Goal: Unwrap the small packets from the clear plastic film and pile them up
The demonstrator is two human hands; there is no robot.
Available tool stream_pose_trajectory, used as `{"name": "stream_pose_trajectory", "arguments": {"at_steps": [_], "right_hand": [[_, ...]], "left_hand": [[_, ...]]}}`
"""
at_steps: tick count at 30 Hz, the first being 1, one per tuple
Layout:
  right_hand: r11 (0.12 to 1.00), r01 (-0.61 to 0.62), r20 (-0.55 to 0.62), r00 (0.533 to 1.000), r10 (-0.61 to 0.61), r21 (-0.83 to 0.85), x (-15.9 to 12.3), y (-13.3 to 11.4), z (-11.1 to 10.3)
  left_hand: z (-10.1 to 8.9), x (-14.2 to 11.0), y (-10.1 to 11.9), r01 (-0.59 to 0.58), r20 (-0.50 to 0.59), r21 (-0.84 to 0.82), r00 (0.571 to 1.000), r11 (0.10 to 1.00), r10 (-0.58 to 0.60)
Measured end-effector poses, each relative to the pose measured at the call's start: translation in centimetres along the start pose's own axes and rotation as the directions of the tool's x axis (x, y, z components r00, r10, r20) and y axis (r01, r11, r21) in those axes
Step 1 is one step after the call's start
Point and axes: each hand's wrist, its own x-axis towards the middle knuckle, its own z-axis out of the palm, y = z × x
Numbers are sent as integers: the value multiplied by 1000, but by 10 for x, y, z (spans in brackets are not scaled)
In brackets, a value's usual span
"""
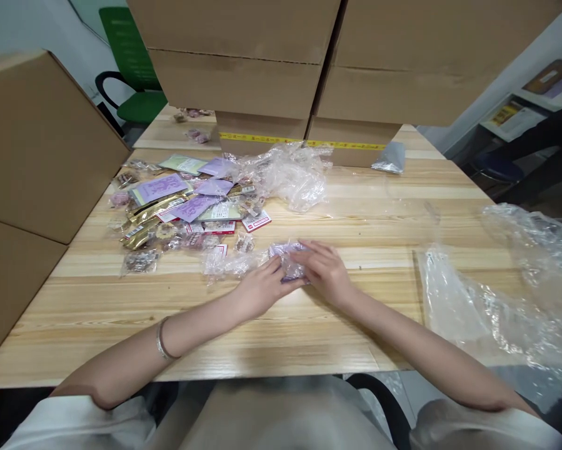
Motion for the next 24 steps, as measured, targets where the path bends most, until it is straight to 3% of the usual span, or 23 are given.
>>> {"name": "stream_pose_trajectory", "arguments": {"at_steps": [2, 5, 7, 9, 10, 11, 12, 14, 15, 17, 19, 20, 22, 24], "right_hand": [[991, 127, 163, 978, -131, 38, -5, 6, 2], [989, 149, 364, 920, -144, 15, -9, 7, -4], [988, 149, 436, 893, -114, -47, -10, 5, -7], [984, 148, 447, 890, -86, -104, -8, 4, -6], [980, 151, 435, 897, -82, -128, -8, 5, -4], [976, 159, 415, 906, -85, -147, -7, 7, -1], [972, 174, 394, 914, -99, -160, -7, 10, 2], [964, 209, 354, 925, -139, -168, -8, 15, 6], [962, 218, 336, 929, -153, -165, -9, 17, 7], [961, 226, 307, 936, -169, -159, -11, 19, 7], [954, 250, 306, 933, -192, -164, -12, 18, 6], [947, 271, 315, 926, -209, -170, -12, 17, 5], [935, 307, 340, 911, -234, -177, -13, 15, 5], [939, 296, 341, 913, -224, -174, -14, 13, 6]], "left_hand": [[-3, -3, 3, -8, -27, 30, 1000, 1000, 9], [-15, -16, 10, -21, -101, 4, 995, 1000, 22], [-28, -29, 16, 16, -130, -133, 991, 991, -33], [-42, -42, 24, 184, -50, -400, 974, 898, -222], [-47, -47, 27, 318, 62, -557, 937, 767, -343], [-52, -51, 30, 459, 220, -687, 870, 563, -441], [-55, -53, 32, 574, 390, -758, 779, 309, -490], [-56, -54, 32, 652, 635, -742, 610, -155, -474], [-56, -53, 30, 633, 687, -715, 557, -297, -467], [-53, -48, 25, 577, 694, -713, 504, -398, -514], [-50, -41, 18, 553, 599, -775, 490, -306, -633], [-48, -37, 15, 553, 500, -813, 500, -185, -707], [-44, -27, 11, 554, 199, -810, 572, 195, -796], [-39, -16, 11, 497, -97, -627, 714, 600, -693]]}}
